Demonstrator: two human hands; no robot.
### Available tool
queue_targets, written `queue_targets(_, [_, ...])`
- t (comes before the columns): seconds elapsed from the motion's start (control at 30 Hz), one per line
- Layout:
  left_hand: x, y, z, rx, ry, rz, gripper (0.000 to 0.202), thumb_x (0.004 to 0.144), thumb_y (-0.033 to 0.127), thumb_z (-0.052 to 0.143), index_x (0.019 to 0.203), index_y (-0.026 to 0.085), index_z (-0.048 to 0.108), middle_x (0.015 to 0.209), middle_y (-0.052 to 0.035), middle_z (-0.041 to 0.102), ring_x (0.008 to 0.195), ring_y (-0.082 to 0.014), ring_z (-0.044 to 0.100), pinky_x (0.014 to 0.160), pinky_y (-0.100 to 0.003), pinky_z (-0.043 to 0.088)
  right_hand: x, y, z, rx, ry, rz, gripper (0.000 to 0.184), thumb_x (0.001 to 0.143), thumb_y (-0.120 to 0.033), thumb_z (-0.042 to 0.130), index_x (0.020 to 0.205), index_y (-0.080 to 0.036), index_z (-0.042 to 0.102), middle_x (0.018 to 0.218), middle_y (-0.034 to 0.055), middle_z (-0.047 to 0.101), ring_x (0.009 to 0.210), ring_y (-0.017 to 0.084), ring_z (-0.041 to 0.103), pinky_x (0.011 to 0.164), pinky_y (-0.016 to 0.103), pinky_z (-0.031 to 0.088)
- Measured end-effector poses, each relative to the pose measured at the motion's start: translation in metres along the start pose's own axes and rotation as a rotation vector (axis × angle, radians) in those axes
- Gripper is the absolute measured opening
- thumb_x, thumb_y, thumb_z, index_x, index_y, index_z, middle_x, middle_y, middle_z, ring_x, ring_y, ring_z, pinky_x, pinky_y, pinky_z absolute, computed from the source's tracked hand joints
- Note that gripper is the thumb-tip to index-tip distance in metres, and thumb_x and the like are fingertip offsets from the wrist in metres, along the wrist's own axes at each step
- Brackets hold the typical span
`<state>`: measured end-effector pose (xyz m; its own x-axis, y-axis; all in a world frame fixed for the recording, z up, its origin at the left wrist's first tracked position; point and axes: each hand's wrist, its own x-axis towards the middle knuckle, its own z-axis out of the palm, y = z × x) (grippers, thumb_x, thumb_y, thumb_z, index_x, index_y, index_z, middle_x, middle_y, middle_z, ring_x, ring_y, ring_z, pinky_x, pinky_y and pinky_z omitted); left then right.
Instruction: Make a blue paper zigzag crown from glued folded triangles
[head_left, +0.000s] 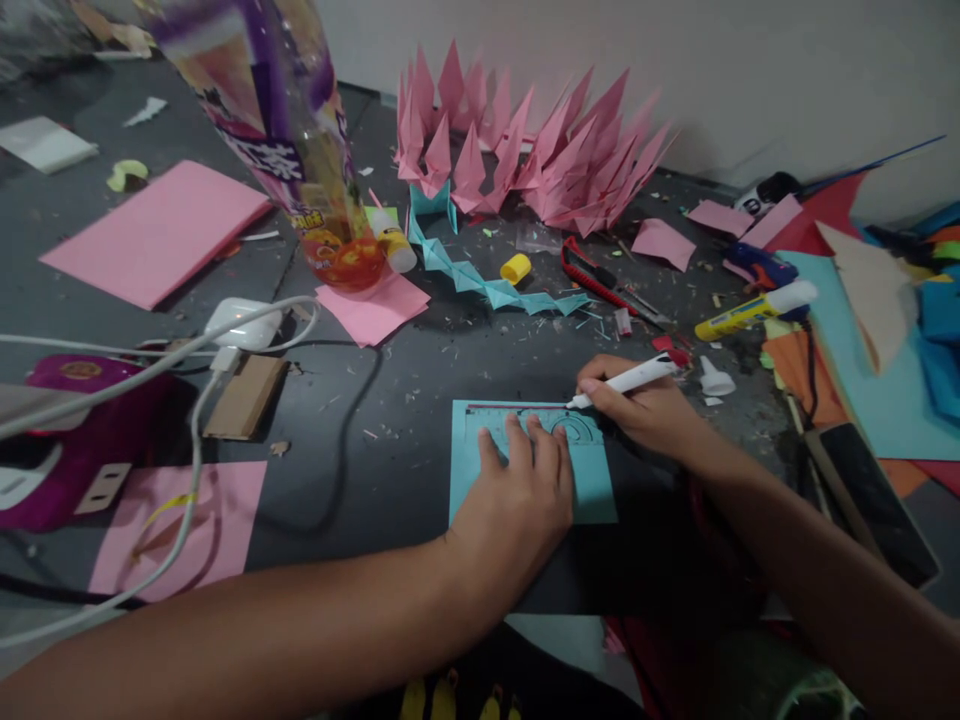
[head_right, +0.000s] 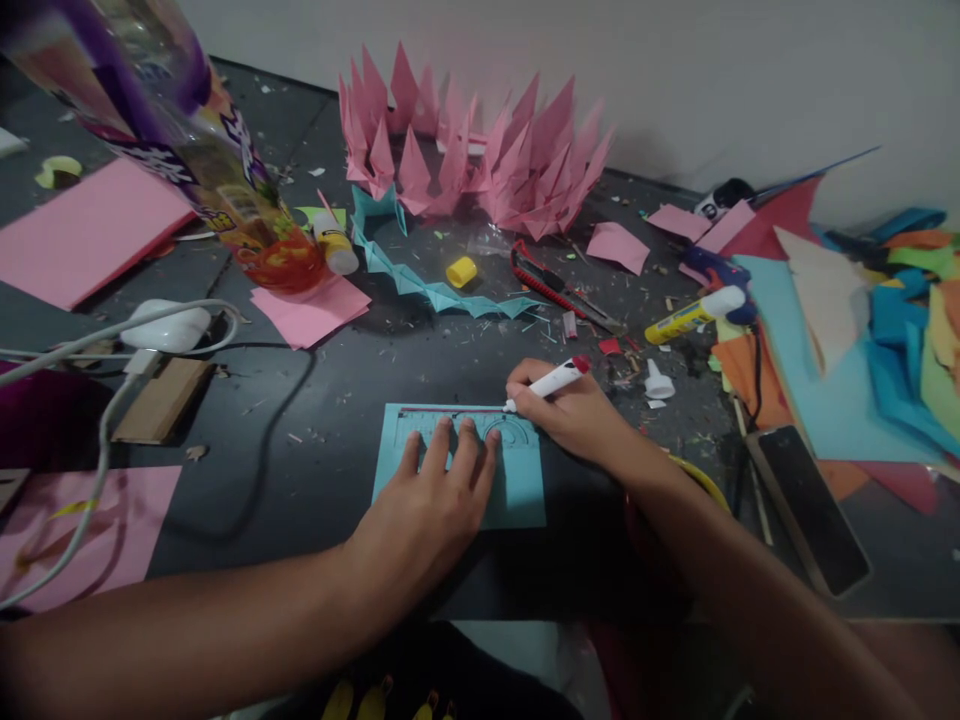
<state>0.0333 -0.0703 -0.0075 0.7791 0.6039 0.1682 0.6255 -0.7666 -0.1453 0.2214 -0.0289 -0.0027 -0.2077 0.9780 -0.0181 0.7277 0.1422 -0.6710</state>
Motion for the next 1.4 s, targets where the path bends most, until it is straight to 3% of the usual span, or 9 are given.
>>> queue_targets(0.5, [0.0, 0.0, -0.001, 0.006, 0.018, -0.008, 0.038, 0.089, 0.013, 0.039, 0.122, 0.01, 0.057, 0.113, -0.0164, 0.064, 0.1, -0.0309, 0.063, 0.074, -0.043, 0.058, -0.002, 0.002, 0.002, 0.007, 0.037, 0.006, 0.017, 0.084, -0.03, 0.046, 0.073, -0.022, 0.057, 0.065, -0.0008, 0.058, 0.061, 0.014, 0.052, 0.06, 0.026, 0.041])
queue_targets(0.73, [0.0, -0.001, -0.001, -0.005, 0.019, -0.01, 0.038, 0.088, 0.013, 0.039, 0.121, 0.01, 0.057, 0.112, -0.0157, 0.065, 0.096, -0.0296, 0.064, 0.073, -0.043, 0.058, -0.002, -0.002, 0.007, 0.049, 0.159, -0.055, 0.019, 0.085, -0.026, 0.046, 0.069, -0.021, 0.056, 0.063, -0.0021, 0.056, 0.058, 0.012, 0.051, 0.056, 0.023, 0.04])
queue_targets(1.4, [0.002, -0.003, -0.004, 0.002, -0.019, 0.019, 0.04, 0.088, 0.012, 0.036, 0.123, 0.01, 0.056, 0.114, -0.0161, 0.064, 0.1, -0.0303, 0.063, 0.074, -0.042, 0.059, 0.001, -0.003, 0.012, 0.063, 0.055, -0.078, 0.019, 0.085, -0.028, 0.046, 0.073, -0.019, 0.057, 0.065, -0.0014, 0.059, 0.06, 0.011, 0.053, 0.056, 0.021, 0.04])
